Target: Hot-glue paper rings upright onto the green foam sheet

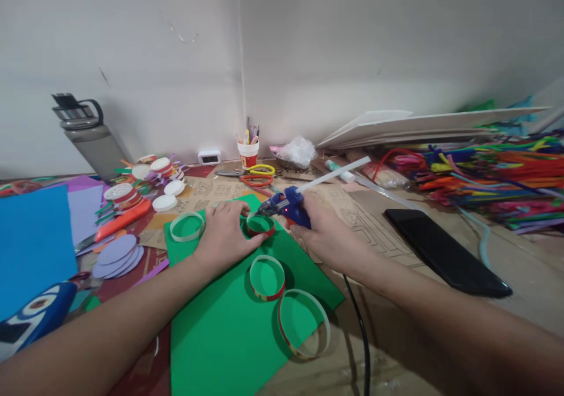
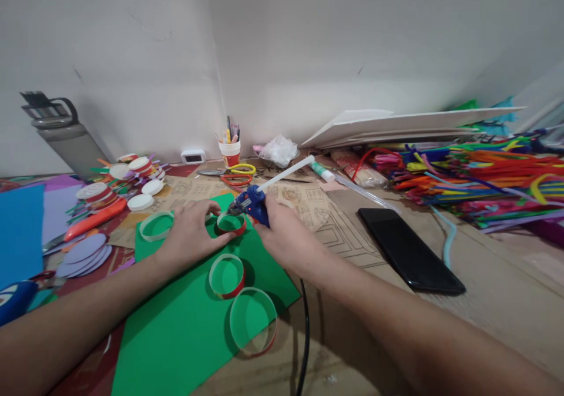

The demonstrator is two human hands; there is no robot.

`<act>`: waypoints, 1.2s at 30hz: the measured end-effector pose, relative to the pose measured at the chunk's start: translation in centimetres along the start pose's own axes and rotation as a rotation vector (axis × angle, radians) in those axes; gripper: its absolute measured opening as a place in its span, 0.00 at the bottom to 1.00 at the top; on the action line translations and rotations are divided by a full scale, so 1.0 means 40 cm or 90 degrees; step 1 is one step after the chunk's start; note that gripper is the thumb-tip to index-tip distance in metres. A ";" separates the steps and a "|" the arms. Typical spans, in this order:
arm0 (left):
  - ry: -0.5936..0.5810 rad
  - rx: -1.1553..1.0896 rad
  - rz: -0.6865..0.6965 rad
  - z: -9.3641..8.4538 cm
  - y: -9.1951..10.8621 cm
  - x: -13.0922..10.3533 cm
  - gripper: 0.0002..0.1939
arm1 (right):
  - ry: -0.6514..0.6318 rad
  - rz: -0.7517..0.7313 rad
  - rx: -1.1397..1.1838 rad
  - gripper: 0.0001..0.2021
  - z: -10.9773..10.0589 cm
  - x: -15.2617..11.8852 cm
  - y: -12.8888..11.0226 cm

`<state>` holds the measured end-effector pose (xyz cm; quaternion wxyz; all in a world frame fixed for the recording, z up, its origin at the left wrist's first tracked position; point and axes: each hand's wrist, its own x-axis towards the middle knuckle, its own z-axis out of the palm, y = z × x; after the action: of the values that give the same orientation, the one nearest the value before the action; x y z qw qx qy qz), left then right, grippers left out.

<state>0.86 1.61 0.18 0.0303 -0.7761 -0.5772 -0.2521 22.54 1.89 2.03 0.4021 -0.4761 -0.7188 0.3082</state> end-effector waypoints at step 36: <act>-0.029 0.011 0.005 0.004 0.033 0.011 0.24 | -0.088 0.022 -0.140 0.20 0.013 -0.020 -0.027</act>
<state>2.19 1.60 0.56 0.0250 -0.7837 -0.5768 -0.2291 21.79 0.75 2.43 0.2914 -0.5069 -0.7662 0.2666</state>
